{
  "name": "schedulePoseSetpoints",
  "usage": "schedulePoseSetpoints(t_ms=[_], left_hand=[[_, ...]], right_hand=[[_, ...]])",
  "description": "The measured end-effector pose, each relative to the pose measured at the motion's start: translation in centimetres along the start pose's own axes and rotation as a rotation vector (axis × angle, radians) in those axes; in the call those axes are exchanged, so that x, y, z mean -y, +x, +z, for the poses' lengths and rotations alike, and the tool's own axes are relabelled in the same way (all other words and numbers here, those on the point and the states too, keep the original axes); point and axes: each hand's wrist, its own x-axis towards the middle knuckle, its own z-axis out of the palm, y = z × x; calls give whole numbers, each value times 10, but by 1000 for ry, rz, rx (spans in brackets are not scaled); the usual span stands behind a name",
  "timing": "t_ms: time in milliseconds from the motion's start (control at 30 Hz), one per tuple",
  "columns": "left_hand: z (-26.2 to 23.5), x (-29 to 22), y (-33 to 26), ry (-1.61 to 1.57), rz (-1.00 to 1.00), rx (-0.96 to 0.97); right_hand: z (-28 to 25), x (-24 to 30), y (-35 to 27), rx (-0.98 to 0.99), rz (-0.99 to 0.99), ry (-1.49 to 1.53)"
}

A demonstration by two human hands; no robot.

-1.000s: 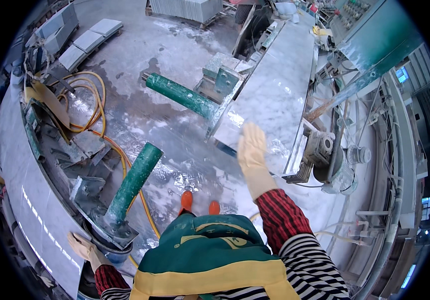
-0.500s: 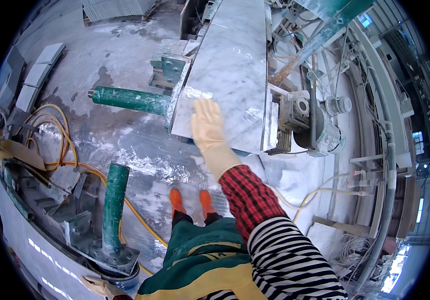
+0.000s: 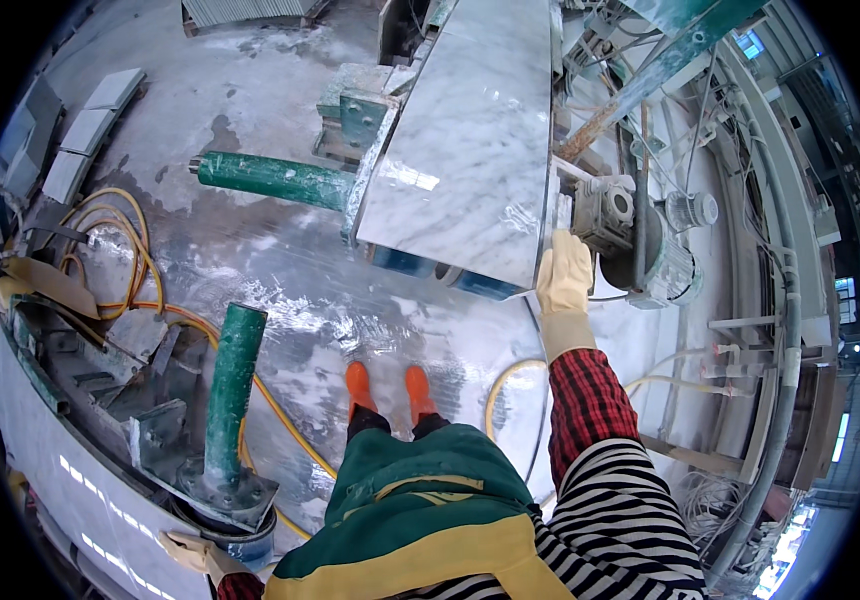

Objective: The person repeatedly picks up large, flat, light-colored slabs from a conveyor belt and places them onto a growing stack. The person wears gloves and handles the slabs by hand, moving them one at a time in a repetitive cycle within a factory setting.

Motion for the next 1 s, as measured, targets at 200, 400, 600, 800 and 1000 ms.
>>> schedulePoseSetpoints(t_ms=[200,400,600,800,1000], left_hand=[[-2,-5,-1,88,51,9],[-19,-42,-10,5,-116,-1],[-35,-66,0,-84,-84,-194],[-32,-55,-10,23,-148,-140],[-25,-52,-15,42,-175,-166]], right_hand=[[-10,3,-20,-46,-41,42],[-7,12,-34,-2,-17,114],[-34,53,-37,137,39,266],[-42,137,-41,121,-103,496],[-44,279,-58,113,-332,714]])
